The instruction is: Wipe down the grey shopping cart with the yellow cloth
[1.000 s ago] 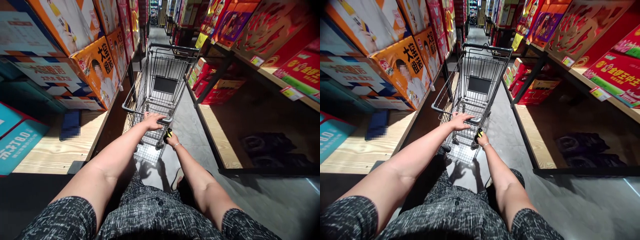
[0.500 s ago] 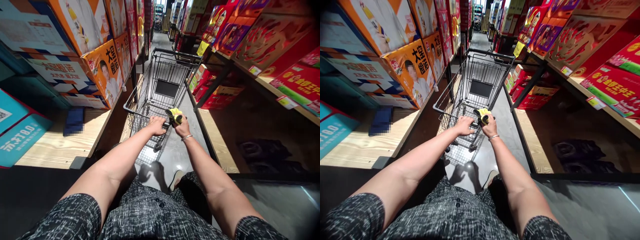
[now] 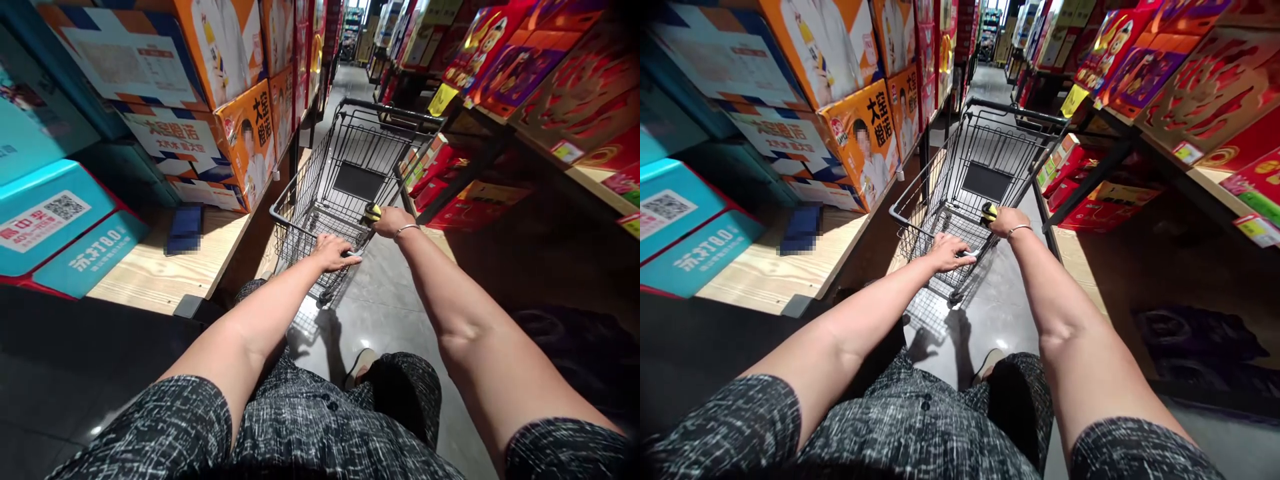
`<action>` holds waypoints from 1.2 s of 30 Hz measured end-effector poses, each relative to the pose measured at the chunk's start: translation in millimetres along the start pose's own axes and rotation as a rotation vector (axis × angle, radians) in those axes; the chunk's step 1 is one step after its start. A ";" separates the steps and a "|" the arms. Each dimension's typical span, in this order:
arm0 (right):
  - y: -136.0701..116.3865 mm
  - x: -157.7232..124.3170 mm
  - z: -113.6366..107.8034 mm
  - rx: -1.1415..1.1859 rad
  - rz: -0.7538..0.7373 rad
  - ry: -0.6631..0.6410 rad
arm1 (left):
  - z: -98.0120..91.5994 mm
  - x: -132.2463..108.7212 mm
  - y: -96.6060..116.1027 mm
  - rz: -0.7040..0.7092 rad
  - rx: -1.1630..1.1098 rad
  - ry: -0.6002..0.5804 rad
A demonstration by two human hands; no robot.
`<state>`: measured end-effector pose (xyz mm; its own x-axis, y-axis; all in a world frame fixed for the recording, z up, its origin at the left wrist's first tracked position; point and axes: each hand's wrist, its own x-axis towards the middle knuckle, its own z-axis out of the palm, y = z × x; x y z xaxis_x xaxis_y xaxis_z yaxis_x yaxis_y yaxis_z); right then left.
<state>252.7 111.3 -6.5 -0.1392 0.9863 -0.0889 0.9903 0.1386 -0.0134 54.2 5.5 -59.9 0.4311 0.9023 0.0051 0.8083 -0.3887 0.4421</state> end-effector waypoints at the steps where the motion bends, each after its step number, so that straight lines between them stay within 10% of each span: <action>1: -0.9 -3.5 1.0 0.004 0.000 0.001 | 1.2 -1.8 -1.4 0.009 -0.016 0.013; 15: -15.6 -64.4 13.4 0.146 0.070 0.089 | -9.4 -28.2 -29.2 0.077 -0.081 0.053; 28: -53.9 -118.4 121.5 0.623 -0.101 0.611 | -30.3 -45.5 -43.2 0.156 0.029 -0.108; 36: -104.5 -149.7 211.1 0.473 -0.369 0.207 | -34.5 -44.3 -56.3 0.153 -0.010 -0.095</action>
<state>169.9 -69.8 -202.0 -0.4216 0.8846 0.1996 0.7629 0.4650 -0.4492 -24.2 -6.2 -54.0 0.5855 0.8106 -0.0117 0.7265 -0.5183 0.4513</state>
